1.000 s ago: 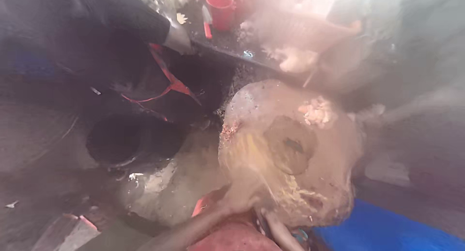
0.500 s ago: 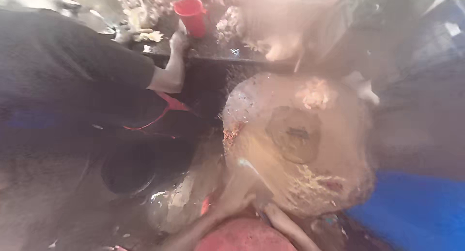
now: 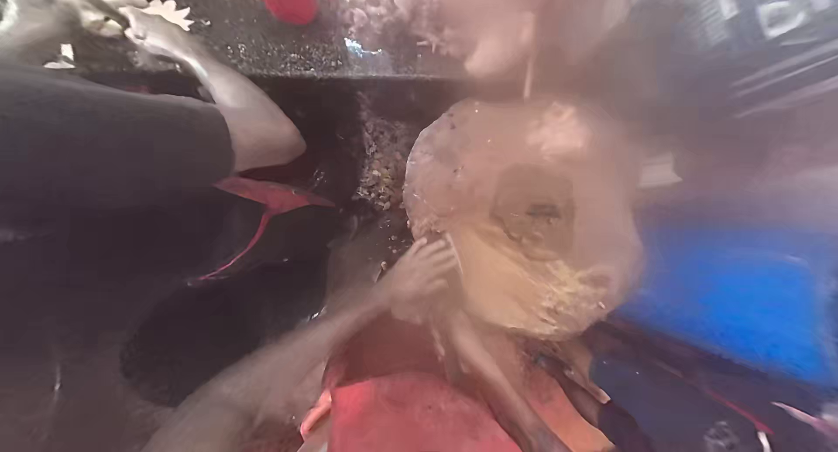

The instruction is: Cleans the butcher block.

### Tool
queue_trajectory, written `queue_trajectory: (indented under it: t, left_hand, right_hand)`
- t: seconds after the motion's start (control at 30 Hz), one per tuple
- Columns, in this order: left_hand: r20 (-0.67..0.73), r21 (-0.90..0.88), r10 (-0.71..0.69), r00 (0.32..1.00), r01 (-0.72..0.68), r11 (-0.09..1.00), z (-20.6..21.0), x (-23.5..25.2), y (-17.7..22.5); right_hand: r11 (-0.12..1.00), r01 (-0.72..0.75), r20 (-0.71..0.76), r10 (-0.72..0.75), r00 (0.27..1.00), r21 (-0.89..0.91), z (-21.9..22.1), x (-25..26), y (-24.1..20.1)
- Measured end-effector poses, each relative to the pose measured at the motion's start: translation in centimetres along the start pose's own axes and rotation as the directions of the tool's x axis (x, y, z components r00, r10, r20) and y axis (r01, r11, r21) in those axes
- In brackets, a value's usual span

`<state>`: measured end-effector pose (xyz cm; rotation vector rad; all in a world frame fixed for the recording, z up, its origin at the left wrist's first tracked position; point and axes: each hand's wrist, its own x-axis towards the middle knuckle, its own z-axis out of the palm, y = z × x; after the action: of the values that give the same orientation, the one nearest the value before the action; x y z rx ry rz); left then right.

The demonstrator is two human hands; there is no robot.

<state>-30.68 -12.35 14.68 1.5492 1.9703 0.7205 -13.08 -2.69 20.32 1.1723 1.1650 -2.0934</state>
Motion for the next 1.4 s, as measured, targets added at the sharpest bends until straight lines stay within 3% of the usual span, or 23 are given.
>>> queue_trajectory:
  t: [0.03, 0.1, 0.2, 0.27, 0.33, 0.5, 0.57, 0.67, 0.77, 0.83, 0.9, 1.0, 1.07, 1.13, 1.27, 1.33, 1.4]
  left_hand:
    - [-0.009, 0.009, 0.042, 0.999, -0.042, 0.999, -1.1, 1.5, -0.9]
    - [-0.036, 0.015, 0.094, 0.995, -0.093, 0.996, -1.7, 2.8, -0.2]
    - [-0.002, -0.060, 0.165, 0.986, -0.165, 0.984, 3.0, -0.2, 3.0]
    - [0.064, -0.124, 0.192, 0.979, -0.183, 0.975, 6.1, -2.3, 4.8]
    - [0.093, -0.151, 0.174, 0.980, -0.159, 0.976, 6.4, -2.3, 5.0]
    - [-0.068, -0.064, 0.017, 0.998, -0.021, 0.998, 0.3, 6.0, -1.6]
    - [-0.092, -0.021, -0.008, 0.996, 0.006, 1.000, -0.5, 6.8, -1.9]
    - [-0.086, -0.062, 0.001, 0.996, -0.007, 0.998, 3.5, 1.2, 3.2]
    - [-0.003, -0.086, -0.070, 0.998, 0.069, 0.994, 7.8, -2.4, 7.1]
    - [-0.033, -0.080, -0.149, 0.988, 0.146, 0.986, 6.9, -0.5, 6.7]
    - [-0.168, -0.015, -0.223, 0.960, 0.224, 0.974, 4.7, 3.6, 4.2]
    - [-0.360, 0.067, -0.334, 0.871, 0.381, 0.922, 3.1, 9.0, 3.2]
    - [-0.427, 0.072, -0.348, 0.835, 0.415, 0.907, 3.7, 11.1, 5.7]
    - [-0.345, 0.027, -0.362, 0.866, 0.395, 0.918, 6.3, 11.9, 9.7]
    - [-0.298, -0.017, -0.241, 0.924, 0.247, 0.969, 14.4, 14.4, 13.9]
    - [-0.287, -0.022, -0.241, 0.927, 0.245, 0.969, 14.4, 16.1, 14.3]
    - [-0.246, -0.063, -0.343, 0.907, 0.338, 0.939, 11.2, 17.2, 14.3]
  right_hand:
    - [0.998, 0.015, -0.038, -0.013, 0.999, 0.058, 1.3, 0.0, -1.4]
    - [0.999, 0.041, -0.074, -0.041, 0.996, 0.001, 0.9, -0.9, -2.3]
    - [0.972, -0.087, -0.196, 0.044, 0.980, -0.220, -2.7, -4.8, 1.3]
    - [0.958, -0.183, -0.267, 0.121, 0.956, -0.220, -4.5, -7.0, 4.5]
    - [0.973, -0.175, -0.256, 0.133, 0.958, -0.153, -4.5, -7.2, 4.6]
    - [0.995, -0.023, -0.173, 0.005, 0.985, -0.101, -0.8, -0.4, -4.8]
    - [0.990, 0.008, -0.135, -0.027, 0.991, -0.140, -0.9, 0.0, -6.0]
    - [0.913, -0.019, -0.089, -0.019, 0.996, -0.408, -5.5, -3.4, -0.9]
    - [0.771, 0.063, -0.030, -0.105, 0.994, -0.634, -12.4, -4.7, 4.3]
    - [0.811, 0.053, 0.044, -0.034, 0.998, -0.582, -12.8, -3.2, 1.0]
    - [0.870, 0.023, 0.082, 0.020, 0.996, -0.493, -10.7, -1.1, -5.0]
    - [0.828, 0.109, 0.115, -0.055, 0.992, -0.551, -10.5, 0.7, -10.8]
    - [0.748, 0.142, 0.136, -0.070, 0.988, -0.648, -13.4, -0.3, -11.7]
    - [0.702, 0.132, 0.144, -0.043, 0.989, -0.700, -18.4, -2.3, -10.2]
    - [0.754, 0.013, 0.018, -0.002, 1.000, -0.656, -27.6, -4.7, -5.5]
    - [0.770, -0.026, -0.015, 0.021, 1.000, -0.638, -28.1, -5.5, -6.7]
    - [0.691, -0.024, 0.008, 0.042, 0.999, -0.722, -26.7, -4.8, -10.1]
